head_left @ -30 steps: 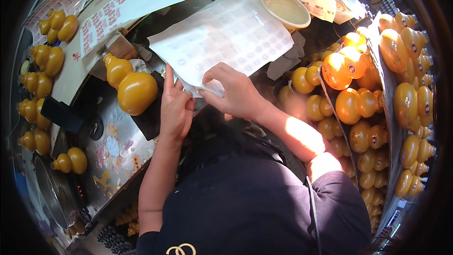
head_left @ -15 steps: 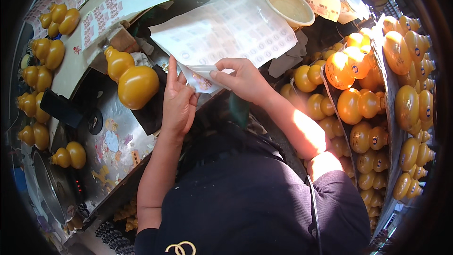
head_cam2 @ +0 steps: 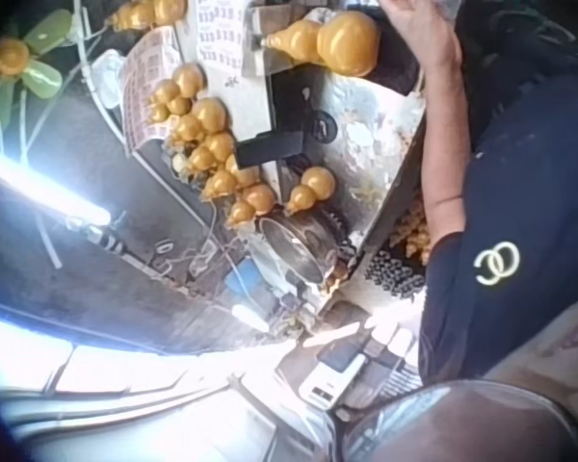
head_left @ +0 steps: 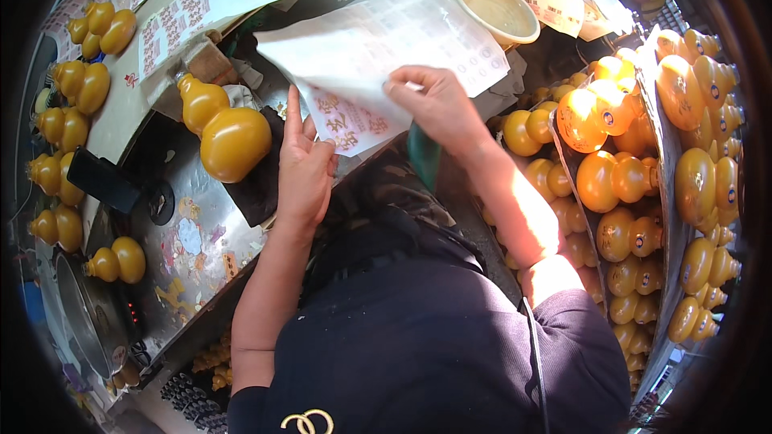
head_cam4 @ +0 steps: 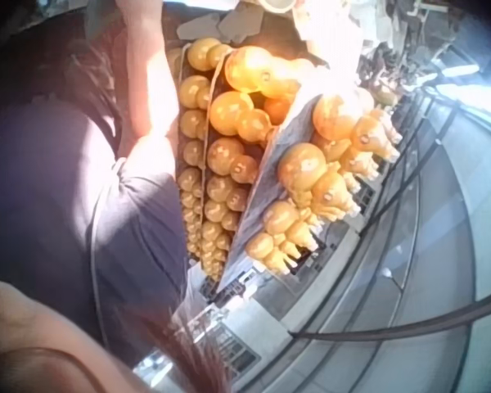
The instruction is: The person picks up a yellow gourd, applies a sticker to its surface, and smooths it with a green tool. They repeat this process for several gourds, placing each labeled gourd aside on the counter.
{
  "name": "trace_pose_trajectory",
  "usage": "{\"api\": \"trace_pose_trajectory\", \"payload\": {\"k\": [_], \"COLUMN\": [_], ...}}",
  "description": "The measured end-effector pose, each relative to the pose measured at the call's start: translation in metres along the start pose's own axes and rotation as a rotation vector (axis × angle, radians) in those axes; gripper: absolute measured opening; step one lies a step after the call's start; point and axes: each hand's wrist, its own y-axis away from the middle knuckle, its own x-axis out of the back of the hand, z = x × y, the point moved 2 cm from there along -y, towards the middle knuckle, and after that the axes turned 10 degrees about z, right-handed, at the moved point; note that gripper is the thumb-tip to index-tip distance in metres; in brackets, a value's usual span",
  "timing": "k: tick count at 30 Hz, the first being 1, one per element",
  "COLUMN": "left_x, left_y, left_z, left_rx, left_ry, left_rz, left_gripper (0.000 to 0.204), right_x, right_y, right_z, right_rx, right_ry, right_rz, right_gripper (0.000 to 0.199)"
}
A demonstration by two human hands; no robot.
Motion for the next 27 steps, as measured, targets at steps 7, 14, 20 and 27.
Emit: {"api": "trace_pose_trajectory", "payload": {"k": [7, 14, 20, 27], "left_x": [0.003, 0.01, 0.007, -0.024], "left_y": [0.001, -0.001, -0.002, 0.001], "left_z": [-0.002, -0.008, -0.005, 0.002], "left_rx": [-0.011, -0.093, -0.446, -0.172], "left_ry": [-0.052, -0.149, -0.537, -0.235], "left_rz": [0.059, 0.018, 0.122, -0.053], "left_gripper": [0.092, 0.095, 0.085, 0.048], "right_x": [0.054, 0.066, 0.075, 0.041], "right_y": [-0.04, -0.043, -0.047, -0.025], "right_z": [-0.014, -0.017, -0.005, -0.007], "right_rx": [0.082, -0.168, -0.251, -0.388], "right_ry": [-0.075, -0.361, -0.417, -0.5], "right_rz": [0.23, 0.202, 0.165, -0.084], "right_gripper": [0.019, 0.015, 0.015, 0.011]}}
